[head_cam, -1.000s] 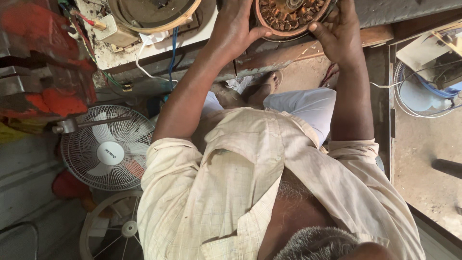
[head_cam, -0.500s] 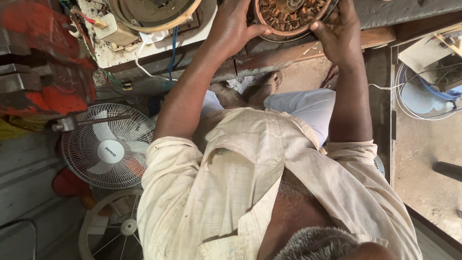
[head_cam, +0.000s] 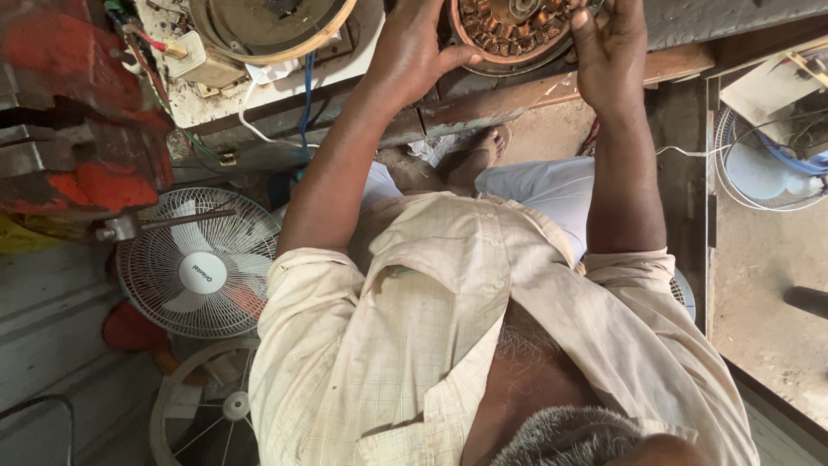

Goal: The person repairs an electric fan motor at a cluttered workbench. They handle the motor base plate, fit the copper-wound stator into the housing, position the rotor, align the cover plate, and use a hammer to tap components into place while turning parts over by hand.

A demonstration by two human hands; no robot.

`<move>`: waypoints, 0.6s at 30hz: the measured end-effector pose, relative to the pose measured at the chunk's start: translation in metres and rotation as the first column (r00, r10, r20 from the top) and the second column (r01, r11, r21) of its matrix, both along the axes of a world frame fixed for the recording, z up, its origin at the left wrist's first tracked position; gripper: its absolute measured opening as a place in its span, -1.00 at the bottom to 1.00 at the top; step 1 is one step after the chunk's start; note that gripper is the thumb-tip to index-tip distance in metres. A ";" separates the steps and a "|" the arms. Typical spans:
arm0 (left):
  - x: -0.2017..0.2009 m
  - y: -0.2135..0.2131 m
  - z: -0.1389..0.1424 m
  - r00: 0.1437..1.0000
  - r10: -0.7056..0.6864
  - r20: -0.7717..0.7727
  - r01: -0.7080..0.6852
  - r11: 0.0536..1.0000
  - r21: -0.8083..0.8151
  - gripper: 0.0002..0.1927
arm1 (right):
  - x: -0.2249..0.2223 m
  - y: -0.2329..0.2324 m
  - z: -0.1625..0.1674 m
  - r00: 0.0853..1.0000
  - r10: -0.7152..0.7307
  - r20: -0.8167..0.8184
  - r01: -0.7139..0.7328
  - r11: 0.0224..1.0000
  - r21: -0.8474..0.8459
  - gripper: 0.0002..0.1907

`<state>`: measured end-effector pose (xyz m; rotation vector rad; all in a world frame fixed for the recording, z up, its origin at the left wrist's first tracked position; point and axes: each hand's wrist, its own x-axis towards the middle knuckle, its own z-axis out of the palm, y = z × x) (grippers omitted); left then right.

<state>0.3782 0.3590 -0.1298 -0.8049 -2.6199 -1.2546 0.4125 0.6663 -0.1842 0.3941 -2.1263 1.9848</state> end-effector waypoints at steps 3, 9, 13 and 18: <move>0.002 0.002 -0.002 1.000 0.001 0.028 -0.001 1.000 0.010 -0.24 | 0.002 0.001 0.000 1.000 -0.012 0.012 0.012 1.000 0.017 -0.75; 0.002 0.004 -0.006 1.000 0.000 -0.021 0.000 1.000 0.023 -0.25 | 0.007 0.003 -0.002 0.999 -0.043 -0.026 0.045 0.995 0.084 -0.73; 0.003 0.005 -0.011 1.000 0.019 -0.005 -0.019 1.000 -0.017 -0.27 | 0.012 -0.003 0.007 0.998 -0.065 0.006 0.063 0.990 0.124 -0.74; 0.006 0.001 -0.015 1.000 0.002 -0.029 0.000 0.997 0.071 -0.25 | 0.029 -0.026 0.050 0.870 -0.268 -0.415 0.464 0.730 0.501 -0.58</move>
